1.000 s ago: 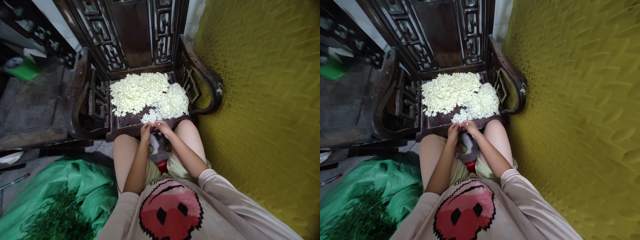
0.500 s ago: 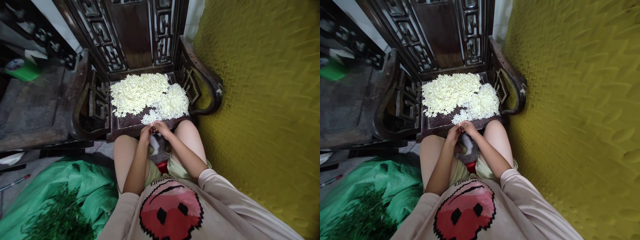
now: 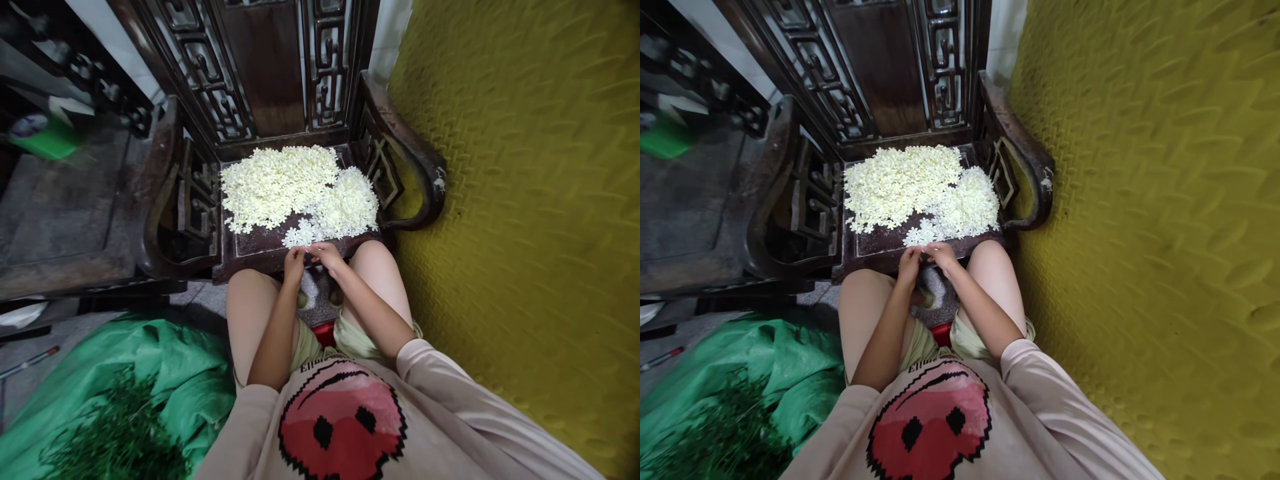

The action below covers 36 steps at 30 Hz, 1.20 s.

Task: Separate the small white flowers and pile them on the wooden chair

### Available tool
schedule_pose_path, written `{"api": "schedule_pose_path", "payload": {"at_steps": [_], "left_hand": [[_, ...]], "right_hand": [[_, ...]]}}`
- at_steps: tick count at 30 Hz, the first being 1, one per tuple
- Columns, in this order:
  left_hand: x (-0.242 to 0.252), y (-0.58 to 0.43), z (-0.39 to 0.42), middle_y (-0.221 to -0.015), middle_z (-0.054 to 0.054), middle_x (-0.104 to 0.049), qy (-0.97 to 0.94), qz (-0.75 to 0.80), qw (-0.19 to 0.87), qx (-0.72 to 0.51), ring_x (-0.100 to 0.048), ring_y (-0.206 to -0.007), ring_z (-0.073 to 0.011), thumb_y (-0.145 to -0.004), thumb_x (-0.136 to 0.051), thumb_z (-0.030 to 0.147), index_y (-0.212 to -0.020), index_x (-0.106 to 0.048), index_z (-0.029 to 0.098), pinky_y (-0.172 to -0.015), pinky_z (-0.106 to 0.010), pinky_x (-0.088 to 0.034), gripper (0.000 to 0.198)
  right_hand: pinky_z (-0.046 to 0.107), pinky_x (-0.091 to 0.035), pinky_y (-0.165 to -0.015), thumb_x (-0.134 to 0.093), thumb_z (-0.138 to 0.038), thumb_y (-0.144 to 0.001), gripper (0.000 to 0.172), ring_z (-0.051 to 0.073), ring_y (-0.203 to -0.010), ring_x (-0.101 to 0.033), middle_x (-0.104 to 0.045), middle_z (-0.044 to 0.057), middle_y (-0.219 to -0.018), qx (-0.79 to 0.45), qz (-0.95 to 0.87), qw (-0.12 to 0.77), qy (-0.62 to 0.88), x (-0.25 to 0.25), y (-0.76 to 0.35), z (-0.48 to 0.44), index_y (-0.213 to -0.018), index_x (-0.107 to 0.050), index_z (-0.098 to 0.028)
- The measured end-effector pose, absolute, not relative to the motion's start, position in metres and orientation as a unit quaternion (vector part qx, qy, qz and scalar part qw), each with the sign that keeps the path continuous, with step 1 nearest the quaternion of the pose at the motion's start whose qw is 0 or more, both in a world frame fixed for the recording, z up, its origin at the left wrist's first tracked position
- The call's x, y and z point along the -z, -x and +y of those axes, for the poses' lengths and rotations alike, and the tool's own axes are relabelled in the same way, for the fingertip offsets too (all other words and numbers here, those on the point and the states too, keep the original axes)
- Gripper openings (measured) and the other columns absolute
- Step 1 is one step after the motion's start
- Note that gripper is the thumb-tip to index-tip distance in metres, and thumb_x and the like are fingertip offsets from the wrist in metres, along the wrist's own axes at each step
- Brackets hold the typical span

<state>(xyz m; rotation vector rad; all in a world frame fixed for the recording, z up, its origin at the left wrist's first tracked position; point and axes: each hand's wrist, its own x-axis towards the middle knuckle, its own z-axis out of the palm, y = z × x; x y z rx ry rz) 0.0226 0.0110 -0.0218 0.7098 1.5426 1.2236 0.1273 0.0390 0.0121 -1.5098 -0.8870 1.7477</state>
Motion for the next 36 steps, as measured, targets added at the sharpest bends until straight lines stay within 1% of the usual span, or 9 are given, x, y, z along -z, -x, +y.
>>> {"api": "schedule_pose_path", "payload": {"at_steps": [5,10,13,16,21,25,28,32,36], "left_hand": [[0.020,-0.024,0.010,-0.058,0.003,-0.051,-0.301,0.637,0.489,-0.514,-0.044,-0.052,-0.0088,-0.071,-0.058,0.048,-0.071,-0.059,0.017,-0.054,-0.022,-0.037,0.031],[0.018,-0.024,0.009,-0.059,0.002,-0.052,-0.315,0.638,0.478,-0.516,-0.045,-0.054,-0.0095,-0.073,-0.057,0.046,-0.070,-0.058,0.017,-0.055,-0.022,-0.037,0.029],[0.015,-0.024,0.009,-0.068,0.001,-0.055,-0.314,0.633,0.453,-0.544,-0.049,-0.060,-0.0102,-0.072,-0.060,0.041,-0.081,-0.057,0.018,-0.061,-0.022,-0.040,0.024],[0.007,-0.022,0.007,-0.080,-0.001,-0.057,-0.348,0.628,0.416,-0.558,-0.053,-0.068,-0.0120,-0.070,-0.062,0.035,-0.093,-0.059,0.020,-0.068,-0.024,-0.041,0.028],[-0.014,-0.019,0.003,-0.093,-0.006,-0.056,-0.452,0.641,0.307,-0.539,-0.052,-0.094,-0.0183,-0.074,-0.059,0.034,-0.079,-0.066,0.020,-0.082,-0.028,-0.040,0.016],[-0.016,-0.018,0.003,-0.089,-0.005,-0.057,-0.454,0.635,0.306,-0.545,-0.053,-0.088,-0.0170,-0.078,-0.055,0.033,-0.080,-0.066,0.020,-0.081,-0.028,-0.040,0.018],[-0.009,-0.016,0.004,-0.086,-0.005,-0.059,-0.439,0.635,0.319,-0.550,-0.054,-0.085,-0.0167,-0.080,-0.051,0.033,-0.081,-0.065,0.019,-0.079,-0.027,-0.040,0.020],[-0.003,-0.015,0.006,-0.091,-0.006,-0.061,-0.409,0.644,0.333,-0.554,-0.054,-0.088,-0.0171,-0.081,-0.049,0.034,-0.084,-0.064,0.019,-0.080,-0.028,-0.040,0.022],[-0.005,-0.016,0.005,-0.090,-0.005,-0.061,-0.407,0.655,0.326,-0.547,-0.055,-0.086,-0.0165,-0.079,-0.051,0.034,-0.083,-0.065,0.019,-0.079,-0.027,-0.040,0.021]], "right_hand": [[0.021,-0.034,-0.046,-0.066,-0.036,-0.064,0.023,0.006,-0.042,-0.044,-0.053,-0.004,-0.059,-0.649,-0.392,0.330,0.562,-0.013,-0.125,0.038,-0.068,-0.055,-0.016],[0.019,-0.031,-0.045,-0.053,-0.037,-0.073,0.023,0.007,-0.041,-0.044,-0.043,-0.007,-0.052,-0.643,-0.455,0.328,0.521,-0.007,-0.122,0.036,-0.063,-0.046,-0.018],[0.020,-0.032,-0.046,-0.051,-0.039,-0.074,0.024,0.007,-0.042,-0.045,-0.043,-0.007,-0.054,-0.629,-0.494,0.326,0.504,-0.004,-0.124,0.037,-0.063,-0.043,-0.019],[0.021,-0.032,-0.047,-0.051,-0.040,-0.074,0.025,0.007,-0.043,-0.045,-0.044,-0.006,-0.057,-0.610,-0.535,0.318,0.490,-0.005,-0.127,0.038,-0.063,-0.044,-0.019],[0.020,-0.034,-0.047,-0.056,-0.047,-0.071,0.029,0.007,-0.046,-0.045,-0.048,-0.004,-0.063,-0.619,-0.540,0.319,0.473,-0.011,-0.128,0.038,-0.065,-0.050,-0.019],[0.020,-0.035,-0.045,-0.054,-0.051,-0.071,0.033,0.007,-0.046,-0.045,-0.052,-0.003,-0.065,-0.683,-0.454,0.339,0.460,-0.012,-0.126,0.038,-0.071,-0.056,-0.018],[0.020,-0.037,-0.045,-0.058,-0.050,-0.067,0.034,0.007,-0.047,-0.046,-0.057,-0.001,-0.068,-0.724,-0.410,0.338,0.440,-0.015,-0.126,0.038,-0.073,-0.059,-0.017],[0.021,-0.038,-0.047,-0.064,-0.045,-0.064,0.031,0.007,-0.048,-0.047,-0.060,0.000,-0.068,-0.733,-0.401,0.330,0.438,-0.019,-0.128,0.038,-0.075,-0.063,-0.016],[0.021,-0.037,-0.047,-0.064,-0.042,-0.064,0.028,0.006,-0.047,-0.046,-0.061,-0.001,-0.066,-0.721,-0.404,0.333,0.454,-0.019,-0.128,0.038,-0.075,-0.065,-0.016]]}}
